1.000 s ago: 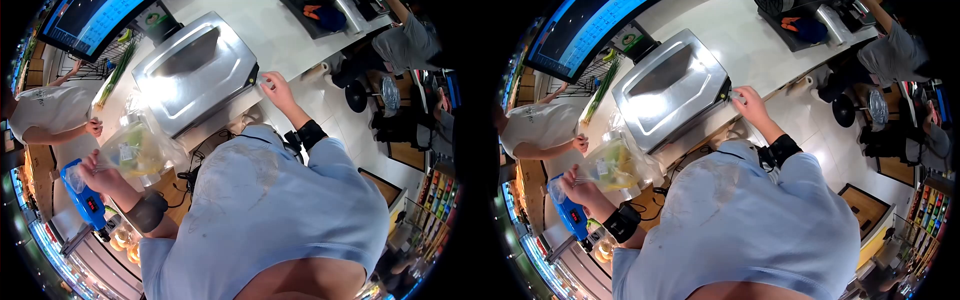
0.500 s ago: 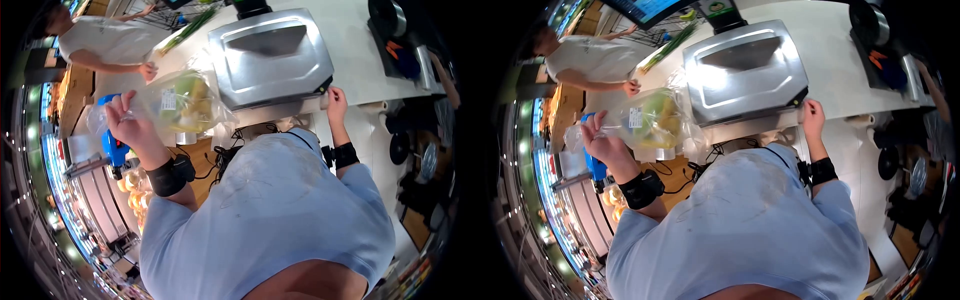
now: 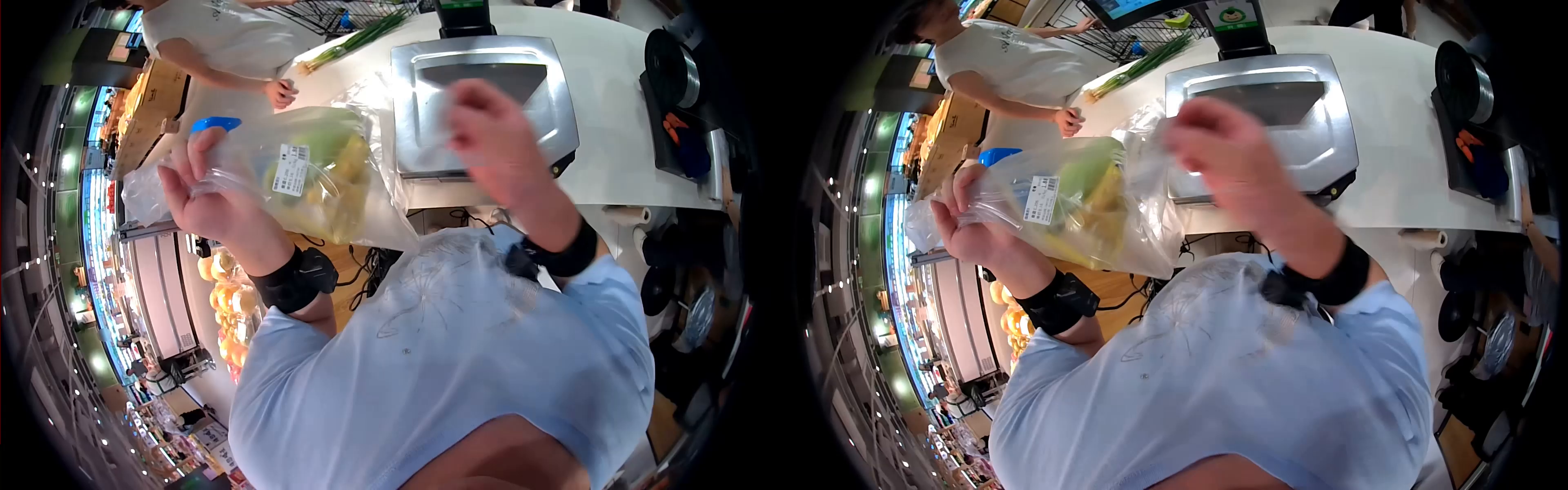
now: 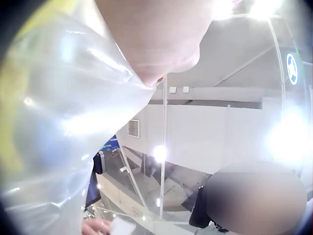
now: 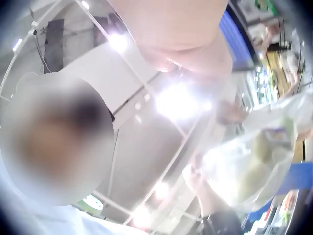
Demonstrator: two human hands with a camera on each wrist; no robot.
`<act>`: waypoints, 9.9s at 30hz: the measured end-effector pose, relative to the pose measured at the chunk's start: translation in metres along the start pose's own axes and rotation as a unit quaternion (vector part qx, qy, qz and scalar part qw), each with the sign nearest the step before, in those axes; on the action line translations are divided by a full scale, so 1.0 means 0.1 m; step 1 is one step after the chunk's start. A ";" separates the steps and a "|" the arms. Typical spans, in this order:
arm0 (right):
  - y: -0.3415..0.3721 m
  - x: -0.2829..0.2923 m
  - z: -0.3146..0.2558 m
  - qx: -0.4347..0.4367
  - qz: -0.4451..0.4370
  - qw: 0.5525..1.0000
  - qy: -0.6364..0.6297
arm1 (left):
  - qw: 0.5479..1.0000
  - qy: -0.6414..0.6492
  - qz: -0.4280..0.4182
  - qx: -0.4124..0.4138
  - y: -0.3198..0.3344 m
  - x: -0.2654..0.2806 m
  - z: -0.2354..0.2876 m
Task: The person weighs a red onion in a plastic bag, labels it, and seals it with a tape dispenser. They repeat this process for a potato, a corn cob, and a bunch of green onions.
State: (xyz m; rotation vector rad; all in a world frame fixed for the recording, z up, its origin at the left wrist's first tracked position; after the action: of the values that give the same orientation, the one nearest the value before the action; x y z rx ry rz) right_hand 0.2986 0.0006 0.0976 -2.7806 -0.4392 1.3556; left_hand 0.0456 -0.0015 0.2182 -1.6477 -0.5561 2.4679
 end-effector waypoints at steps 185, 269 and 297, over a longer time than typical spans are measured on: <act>0.27 1.57 -0.24 0.025 0.280 0.817 0.504 | 0.498 -0.866 -0.040 -0.001 -2.99 0.72 0.57; 2.12 3.90 -0.71 -0.099 0.349 0.762 0.537 | 0.516 -0.806 -0.231 -0.176 -1.01 0.25 -1.99; 1.84 2.54 -0.07 0.155 0.402 0.666 0.609 | 0.401 -0.801 -0.442 0.040 0.06 1.04 -2.82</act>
State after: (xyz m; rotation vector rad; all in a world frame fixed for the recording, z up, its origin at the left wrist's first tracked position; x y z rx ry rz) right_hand 0.4975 -0.1095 -0.1189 -2.7681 1.0221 -0.6921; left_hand 0.2615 0.0894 0.0305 1.4061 -0.8963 2.0158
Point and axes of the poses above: each hand's wrist, its own y-axis away from the middle knuckle, its own x-axis out of the back of the hand, z = x × y, the point moved 7 cm from there along -y, towards the middle knuckle, and after that the axes turned 3 degrees about z, right-handed, at the moved point
